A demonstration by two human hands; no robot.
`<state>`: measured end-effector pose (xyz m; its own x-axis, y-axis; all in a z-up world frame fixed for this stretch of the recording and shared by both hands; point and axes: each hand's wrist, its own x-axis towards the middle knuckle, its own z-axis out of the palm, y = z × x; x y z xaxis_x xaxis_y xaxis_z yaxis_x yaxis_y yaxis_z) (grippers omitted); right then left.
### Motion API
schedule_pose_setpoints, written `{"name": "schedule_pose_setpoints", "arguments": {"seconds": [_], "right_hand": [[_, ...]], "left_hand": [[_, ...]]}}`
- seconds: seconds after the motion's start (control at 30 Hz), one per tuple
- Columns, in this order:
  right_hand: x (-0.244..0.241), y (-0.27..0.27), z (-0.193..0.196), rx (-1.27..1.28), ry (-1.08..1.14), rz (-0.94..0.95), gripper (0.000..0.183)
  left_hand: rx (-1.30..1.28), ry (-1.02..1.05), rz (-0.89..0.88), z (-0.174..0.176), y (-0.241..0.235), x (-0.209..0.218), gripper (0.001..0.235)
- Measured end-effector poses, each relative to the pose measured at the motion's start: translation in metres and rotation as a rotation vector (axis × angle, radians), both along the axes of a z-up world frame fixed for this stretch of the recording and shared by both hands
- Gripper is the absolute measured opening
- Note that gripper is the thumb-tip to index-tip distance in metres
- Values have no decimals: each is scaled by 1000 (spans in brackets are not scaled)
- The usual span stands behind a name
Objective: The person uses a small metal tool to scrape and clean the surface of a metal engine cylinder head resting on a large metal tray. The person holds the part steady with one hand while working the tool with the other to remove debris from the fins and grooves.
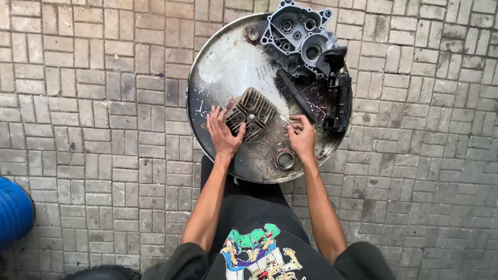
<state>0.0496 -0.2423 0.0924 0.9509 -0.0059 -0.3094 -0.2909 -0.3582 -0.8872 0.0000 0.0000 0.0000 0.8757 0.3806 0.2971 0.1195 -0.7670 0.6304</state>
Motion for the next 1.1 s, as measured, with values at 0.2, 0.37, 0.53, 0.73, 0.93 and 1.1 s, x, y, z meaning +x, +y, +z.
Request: {"name": "schedule_pose_setpoints", "arguments": {"seconds": [0.2,0.37,0.53,0.73,0.93,1.1], "right_hand": [[-2,-7,-20,-336,-53,213,25],[-1,-4,-6,-354,-170,231,15],[-17,-7,-14,-336,-233,238,13],[-59,-2,-68,-313,-218,286,14],[-52,8,-55,-345,-372,205,21],[-47,0,-87,-409,-426,311,14]], "left_hand": [[62,159,-136,64,-30,22,109],[113,124,-174,17,-20,43,86],[172,76,-367,-7,13,58,79],[221,184,-512,33,18,56,77],[165,202,-324,61,-8,41,80],[397,55,-233,46,-9,45,75]]}}
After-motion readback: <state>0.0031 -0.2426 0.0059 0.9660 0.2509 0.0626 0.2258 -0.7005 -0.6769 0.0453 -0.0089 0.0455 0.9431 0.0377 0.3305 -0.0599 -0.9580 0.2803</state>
